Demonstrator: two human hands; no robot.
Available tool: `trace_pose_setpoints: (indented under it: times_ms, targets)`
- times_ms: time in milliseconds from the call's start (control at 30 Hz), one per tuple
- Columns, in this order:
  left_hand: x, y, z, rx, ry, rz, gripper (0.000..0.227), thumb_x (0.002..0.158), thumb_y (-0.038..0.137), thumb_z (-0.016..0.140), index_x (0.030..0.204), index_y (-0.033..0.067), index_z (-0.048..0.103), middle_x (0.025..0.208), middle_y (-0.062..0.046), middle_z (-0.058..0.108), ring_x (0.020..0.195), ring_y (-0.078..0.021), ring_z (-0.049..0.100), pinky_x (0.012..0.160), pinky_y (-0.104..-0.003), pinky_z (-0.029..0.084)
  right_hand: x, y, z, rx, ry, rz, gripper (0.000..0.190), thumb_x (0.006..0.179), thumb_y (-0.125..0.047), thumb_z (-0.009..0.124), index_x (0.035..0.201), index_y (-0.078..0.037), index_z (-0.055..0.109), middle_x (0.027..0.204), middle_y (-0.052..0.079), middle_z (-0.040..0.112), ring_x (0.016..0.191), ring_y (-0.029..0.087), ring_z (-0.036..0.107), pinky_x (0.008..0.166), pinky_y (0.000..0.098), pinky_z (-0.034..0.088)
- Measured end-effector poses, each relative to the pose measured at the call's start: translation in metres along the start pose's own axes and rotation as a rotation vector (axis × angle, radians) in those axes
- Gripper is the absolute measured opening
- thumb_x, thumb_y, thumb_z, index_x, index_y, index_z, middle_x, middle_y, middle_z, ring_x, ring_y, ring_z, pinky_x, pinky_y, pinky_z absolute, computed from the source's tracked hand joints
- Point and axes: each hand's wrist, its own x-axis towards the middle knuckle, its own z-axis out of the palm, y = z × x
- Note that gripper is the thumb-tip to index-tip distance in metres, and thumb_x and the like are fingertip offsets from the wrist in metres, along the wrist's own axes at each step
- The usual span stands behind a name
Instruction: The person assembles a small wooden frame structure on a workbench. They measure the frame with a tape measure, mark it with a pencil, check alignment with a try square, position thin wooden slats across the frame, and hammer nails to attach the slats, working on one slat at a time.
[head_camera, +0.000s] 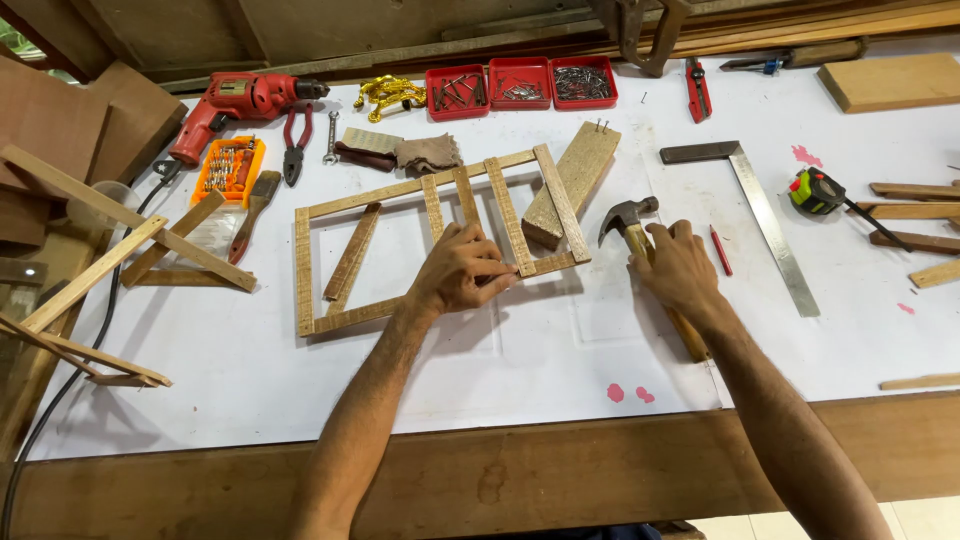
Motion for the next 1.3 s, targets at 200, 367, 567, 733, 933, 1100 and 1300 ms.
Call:
trace_pose_setpoints:
  times_ms: [200, 367, 567, 733, 933, 1100, 1300]
  targets:
    - [0.002, 0.002, -0.011, 0.013, -0.121, -0.175, 0.035, 0.086, 0.054, 0.08, 0.085, 0.0191, 0.083, 0.073, 0.006, 0.074, 0.083, -0.0144, 0.054, 0.088, -0.033, 0.043, 0.001, -0.026, -0.001, 0.322, 0.021, -0.204, 0.042, 0.097, -0.037, 0.069, 0.122, -0.003, 0.072, 0.099, 0.017, 0.075, 0.08, 0.025, 0.073, 0.072, 0.0413, 0.06]
    - [-0.006, -0.008, -0.009, 0.085, 0.088, -0.223, 0.038, 0.087, 0.056, 0.079, 0.091, 0.0182, 0.082, 0.102, -0.001, 0.074, 0.107, -0.0181, 0.057, 0.098, -0.044, 0.037, -0.004, -0.061, 0.01, 0.392, -0.094, -0.139, 0.038, 0.096, -0.037, 0.069, 0.112, -0.004, 0.076, 0.09, 0.013, 0.079, 0.074, 0.02, 0.073, 0.067, 0.0374, 0.057]
    - [-0.006, -0.005, -0.012, 0.086, 0.078, -0.318, 0.044, 0.077, 0.057, 0.083, 0.097, 0.0183, 0.082, 0.13, -0.009, 0.063, 0.13, -0.0255, 0.048, 0.111, -0.06, 0.022, -0.007, -0.068, 0.018, 0.456, -0.126, -0.039, 0.035, 0.098, -0.034, 0.067, 0.112, -0.003, 0.076, 0.087, 0.01, 0.08, 0.061, 0.015, 0.067, 0.062, 0.0348, 0.056]
    - [-0.004, -0.001, -0.014, 0.113, 0.039, -0.41, 0.029, 0.071, 0.039, 0.084, 0.09, 0.0176, 0.083, 0.134, -0.01, 0.059, 0.136, -0.0283, 0.042, 0.112, -0.076, 0.007, -0.016, -0.071, 0.028, 0.585, -0.089, -0.005, 0.034, 0.098, -0.033, 0.067, 0.111, -0.002, 0.074, 0.083, 0.006, 0.076, 0.056, 0.012, 0.063, 0.055, 0.0306, 0.053]
    - [-0.012, -0.012, -0.004, 0.044, 0.027, -0.38, 0.026, 0.072, 0.033, 0.081, 0.09, 0.0147, 0.081, 0.137, -0.01, 0.059, 0.137, -0.0306, 0.042, 0.114, -0.075, 0.012, -0.034, -0.077, 0.045, 0.84, 0.032, 0.057, 0.029, 0.1, -0.028, 0.067, 0.107, -0.001, 0.073, 0.08, 0.004, 0.071, 0.055, 0.008, 0.06, 0.046, 0.0258, 0.048]
    - [-0.006, -0.014, -0.01, 0.091, 0.017, -0.411, 0.031, 0.073, 0.037, 0.08, 0.095, 0.0152, 0.081, 0.136, -0.01, 0.059, 0.137, -0.03, 0.044, 0.115, -0.068, 0.018, -0.024, -0.074, 0.054, 0.814, 0.154, -0.006, 0.026, 0.099, -0.026, 0.069, 0.108, -0.001, 0.072, 0.08, 0.002, 0.071, 0.061, 0.009, 0.064, 0.053, 0.0255, 0.051]
    - [-0.021, -0.033, -0.036, 0.055, 0.223, -0.356, 0.041, 0.09, 0.043, 0.081, 0.119, 0.014, 0.077, 0.135, -0.012, 0.064, 0.133, -0.0318, 0.051, 0.114, -0.07, 0.022, -0.022, -0.097, 0.025, 0.466, 0.53, -0.397, 0.018, 0.102, -0.016, 0.075, 0.109, 0.001, 0.07, 0.087, 0.009, 0.059, 0.073, 0.017, 0.055, 0.061, 0.0321, 0.049]
